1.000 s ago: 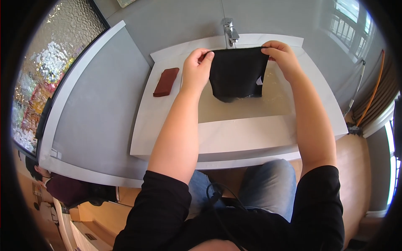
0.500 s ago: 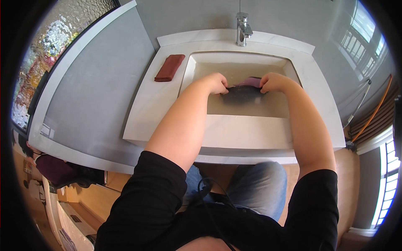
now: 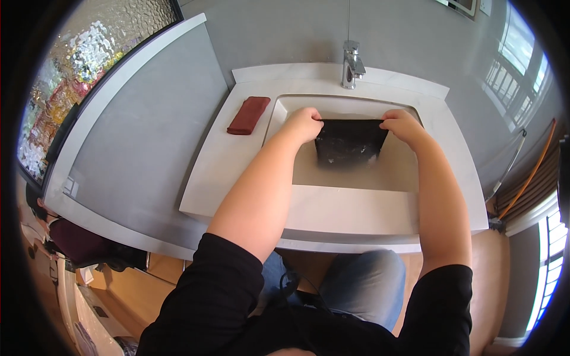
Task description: Washing and wringing out several small cloths in a bathroom sink.
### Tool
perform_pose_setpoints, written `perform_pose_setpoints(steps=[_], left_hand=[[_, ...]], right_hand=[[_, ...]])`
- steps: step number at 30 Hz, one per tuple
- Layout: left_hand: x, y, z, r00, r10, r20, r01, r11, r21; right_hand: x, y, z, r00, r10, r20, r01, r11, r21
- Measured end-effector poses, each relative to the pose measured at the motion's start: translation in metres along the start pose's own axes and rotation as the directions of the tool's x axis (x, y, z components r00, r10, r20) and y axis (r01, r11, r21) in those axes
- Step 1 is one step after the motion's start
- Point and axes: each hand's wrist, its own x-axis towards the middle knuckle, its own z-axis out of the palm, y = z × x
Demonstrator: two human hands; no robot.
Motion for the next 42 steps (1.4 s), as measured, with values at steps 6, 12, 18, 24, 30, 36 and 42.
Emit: perform_pose_setpoints(steps=[6, 12, 18, 24, 30, 36, 42], left_hand=[[-0.010, 0.027, -0.009, 0.846, 0.278, -0.454, -0.434, 0.854, -0.286], [-0.032, 0.050, -0.018, 0.467, 0.539, -0.701, -0.735, 0.677, 0.031], [-0.037, 0.063, -0.021, 0.178, 0.736, -0.653, -0.799, 0.496, 0.341], [-0.003, 0.016, 0.004, 0.632, 0.550, -0.546, -0.617, 0.784, 0.076], [0.024, -0.024, 0.020, 0.844, 0.467, -0.265, -0.417, 0.881, 0.226], [0.017, -0.022, 0.025, 0.988, -0.019, 0.150, -0.031, 0.945, 0.326], [0.010, -0.012, 0.027, 0.971, -0.013, 0.240, -0.068, 0.943, 0.325]], right_hand=[[0.006, 0.001, -0.008, 0.662, -0.531, -0.529, 0.563, 0.818, -0.116], [-0.016, -0.037, -0.014, 0.551, -0.455, -0.699, 0.666, 0.745, 0.040], [-0.012, -0.029, -0.023, 0.557, -0.374, -0.741, 0.703, 0.687, 0.181], [-0.001, -0.002, -0.004, 0.843, -0.395, -0.365, 0.463, 0.878, 0.118], [0.013, 0.010, 0.026, 0.914, -0.397, 0.084, 0.405, 0.902, -0.149], [0.020, 0.023, 0.036, 0.963, -0.057, 0.264, 0.148, 0.929, -0.339], [0.020, 0.019, 0.030, 0.927, 0.098, 0.361, 0.064, 0.909, -0.412]])
